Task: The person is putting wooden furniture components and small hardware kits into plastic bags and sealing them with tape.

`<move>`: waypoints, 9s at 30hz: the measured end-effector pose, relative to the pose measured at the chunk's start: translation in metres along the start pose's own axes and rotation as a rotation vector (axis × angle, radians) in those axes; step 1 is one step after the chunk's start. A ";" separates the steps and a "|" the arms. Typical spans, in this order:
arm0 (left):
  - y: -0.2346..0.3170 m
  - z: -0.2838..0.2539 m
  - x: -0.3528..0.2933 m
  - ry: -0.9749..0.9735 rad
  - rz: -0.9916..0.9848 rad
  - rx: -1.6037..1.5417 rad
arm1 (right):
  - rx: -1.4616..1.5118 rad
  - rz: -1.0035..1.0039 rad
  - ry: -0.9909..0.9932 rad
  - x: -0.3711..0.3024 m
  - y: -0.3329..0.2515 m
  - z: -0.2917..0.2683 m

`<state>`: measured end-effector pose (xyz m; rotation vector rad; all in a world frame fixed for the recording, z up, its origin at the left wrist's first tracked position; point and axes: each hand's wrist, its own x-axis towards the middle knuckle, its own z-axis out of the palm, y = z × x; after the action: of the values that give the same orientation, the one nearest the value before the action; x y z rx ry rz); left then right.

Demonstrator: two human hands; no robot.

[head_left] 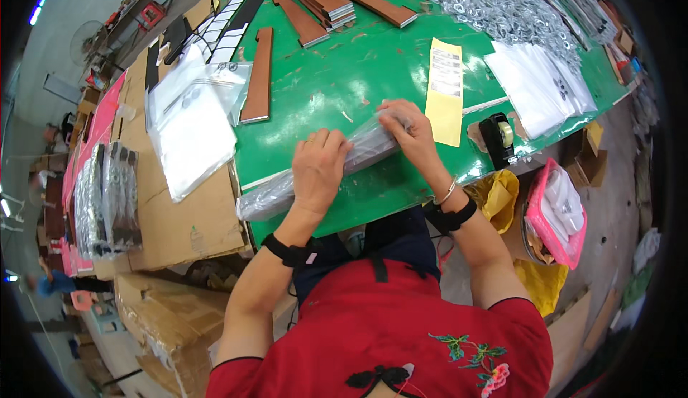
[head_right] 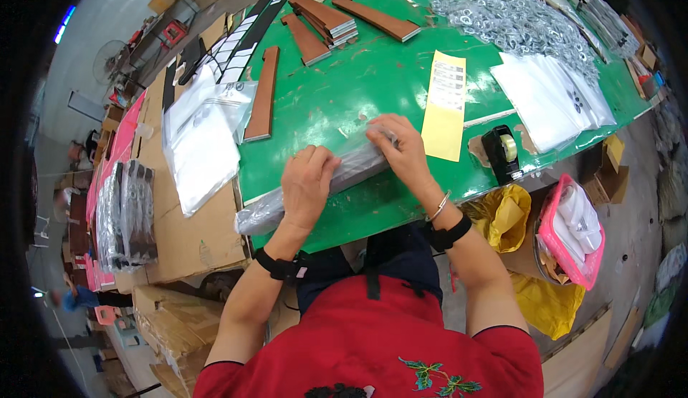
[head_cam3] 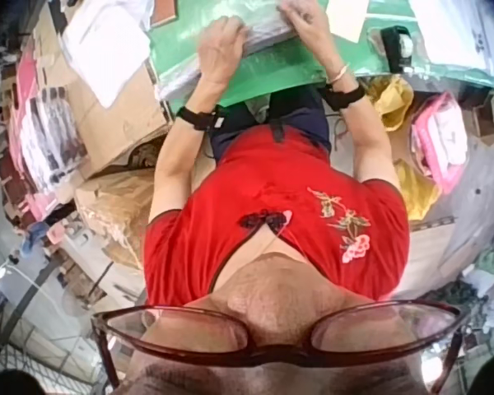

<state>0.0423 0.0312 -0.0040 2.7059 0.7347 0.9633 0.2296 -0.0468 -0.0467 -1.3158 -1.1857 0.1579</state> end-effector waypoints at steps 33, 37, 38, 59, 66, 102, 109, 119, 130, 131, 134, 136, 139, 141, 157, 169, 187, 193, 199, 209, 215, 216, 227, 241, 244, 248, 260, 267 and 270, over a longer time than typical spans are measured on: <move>0.022 0.018 -0.010 -0.177 -0.305 0.000 | 0.315 0.494 0.109 -0.025 0.011 -0.006; -0.002 0.016 0.002 -0.462 -0.395 -0.180 | 0.315 0.402 0.144 -0.031 0.008 -0.006; -0.006 0.016 0.004 -0.568 -0.375 -0.243 | 0.323 0.399 0.146 -0.033 0.007 -0.006; -0.003 -0.040 0.012 -1.245 -0.541 -1.050 | 0.284 0.097 0.031 -0.036 -0.064 -0.031; 0.011 -0.055 0.013 -1.057 -0.384 -0.921 | 0.312 -0.014 -0.020 -0.027 -0.071 -0.044; 0.025 -0.019 0.001 -0.729 -0.127 -0.708 | 0.582 0.368 0.196 -0.046 -0.078 -0.007; 0.044 -0.001 0.005 -0.840 -0.413 -0.987 | 0.662 0.416 0.293 -0.047 -0.080 -0.019; 0.062 0.007 0.010 -0.847 -0.582 -1.039 | 0.498 0.432 0.407 -0.059 -0.063 -0.076; 0.070 0.029 0.027 -0.927 -0.603 -1.024 | -0.691 0.470 0.255 -0.080 -0.011 -0.211; 0.072 0.029 0.030 -0.944 -0.595 -1.045 | -0.691 0.472 0.260 -0.078 -0.010 -0.211; 0.079 0.028 0.035 -0.960 -0.595 -1.052 | -0.615 0.492 0.246 -0.074 -0.008 -0.209; 0.078 0.037 0.030 -0.942 -0.574 -1.011 | -0.439 0.528 0.332 -0.071 -0.005 -0.209; 0.084 0.037 0.034 -0.936 -0.587 -1.005 | -0.478 0.410 0.337 -0.067 -0.016 -0.209; 0.085 0.036 0.035 -0.955 -0.615 -1.036 | -0.446 0.388 0.348 -0.068 -0.035 -0.213; 0.106 0.038 0.045 -1.062 -0.537 -1.006 | 0.240 0.689 0.460 -0.141 -0.017 -0.208; 0.117 0.049 0.052 -1.110 -0.514 -0.981 | 0.262 0.729 0.433 -0.139 -0.032 -0.220; 0.104 0.050 0.041 -1.081 -0.490 -0.971 | -0.001 0.622 0.348 -0.133 0.018 -0.213; 0.135 0.066 0.049 -0.991 -0.050 -0.760 | 0.140 0.626 0.430 -0.141 0.015 -0.208; 0.173 0.105 0.088 -1.006 -0.073 -0.733 | 0.308 0.543 0.479 -0.142 0.022 -0.200; 0.179 0.126 0.098 -0.969 -0.097 -0.536 | 0.119 0.627 0.389 -0.137 0.026 -0.204; 0.183 0.134 0.100 -0.963 -0.061 -0.464 | -0.259 0.697 0.415 -0.149 0.037 -0.201; 0.182 0.138 0.095 -0.943 -0.050 -0.476 | -0.275 0.676 0.415 -0.163 0.046 -0.196; 0.175 0.149 0.096 -0.938 -0.039 -0.679 | -0.301 0.647 0.450 -0.180 0.020 -0.213; 0.131 0.031 0.051 -0.826 0.158 -0.221 | -0.234 0.551 0.166 -0.014 -0.049 -0.214; 0.135 0.031 0.034 -0.704 0.251 -0.194 | -0.202 0.609 -0.050 0.026 -0.063 -0.175; 0.121 0.038 0.028 -0.564 0.220 -0.216 | -0.118 0.639 -0.126 0.028 -0.054 -0.131; 0.087 0.060 0.021 -0.442 0.161 -0.314 | -0.339 0.513 -0.057 -0.023 -0.107 -0.094; 0.081 0.065 0.028 -0.556 0.120 -0.294 | -0.186 0.568 0.061 -0.067 -0.086 -0.092; 0.081 0.066 0.030 -0.568 0.076 -0.293 | -0.062 0.613 0.102 -0.080 -0.082 -0.093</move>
<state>0.1360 -0.0233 -0.0131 2.5564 0.3467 0.2483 0.2196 -0.1885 -0.0089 -1.6909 -0.6756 0.4917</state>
